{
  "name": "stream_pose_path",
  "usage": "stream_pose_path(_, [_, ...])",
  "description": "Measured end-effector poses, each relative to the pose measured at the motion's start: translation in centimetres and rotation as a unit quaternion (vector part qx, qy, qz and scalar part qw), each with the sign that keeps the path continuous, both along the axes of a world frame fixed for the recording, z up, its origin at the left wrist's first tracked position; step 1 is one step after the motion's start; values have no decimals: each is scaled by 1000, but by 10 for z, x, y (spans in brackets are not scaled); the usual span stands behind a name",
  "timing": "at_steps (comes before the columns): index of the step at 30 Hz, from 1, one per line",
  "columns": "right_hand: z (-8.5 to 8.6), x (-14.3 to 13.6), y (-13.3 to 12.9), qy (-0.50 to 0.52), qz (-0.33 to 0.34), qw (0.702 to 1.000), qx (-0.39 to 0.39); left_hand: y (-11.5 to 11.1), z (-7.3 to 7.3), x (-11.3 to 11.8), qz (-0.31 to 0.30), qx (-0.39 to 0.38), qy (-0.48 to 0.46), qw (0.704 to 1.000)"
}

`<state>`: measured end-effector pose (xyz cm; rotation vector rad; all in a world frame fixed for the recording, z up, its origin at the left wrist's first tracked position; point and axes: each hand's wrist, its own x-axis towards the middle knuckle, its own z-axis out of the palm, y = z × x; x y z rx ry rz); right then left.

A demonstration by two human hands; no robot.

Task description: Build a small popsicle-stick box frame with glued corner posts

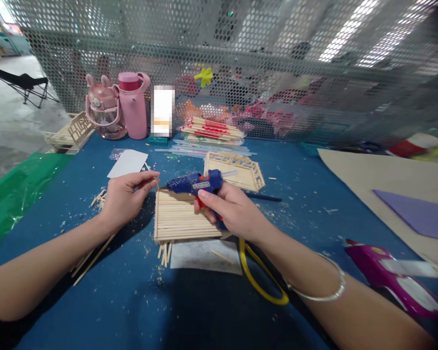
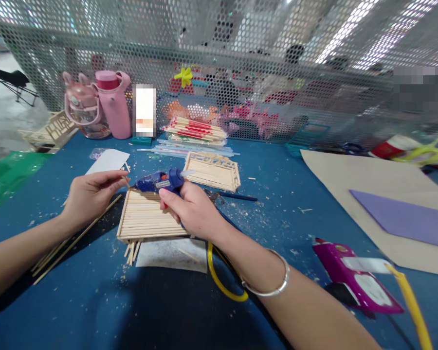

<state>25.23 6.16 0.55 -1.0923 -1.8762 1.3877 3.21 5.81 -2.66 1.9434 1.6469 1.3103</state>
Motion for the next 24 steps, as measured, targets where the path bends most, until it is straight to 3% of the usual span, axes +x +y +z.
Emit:
stream_pose_path(5, [1, -1, -2, -4, -6, 1000, -9, 0, 2, 1, -4, 1, 6, 1000])
stream_pose_path(15, [2, -3, -1, -22, -13, 998, 57, -1, 2, 0, -8, -2, 1, 1000])
stream_pose_path(24, [2, -8, 3, -18, -9, 1000, 23, -1, 3, 0, -18, -1, 10, 1000])
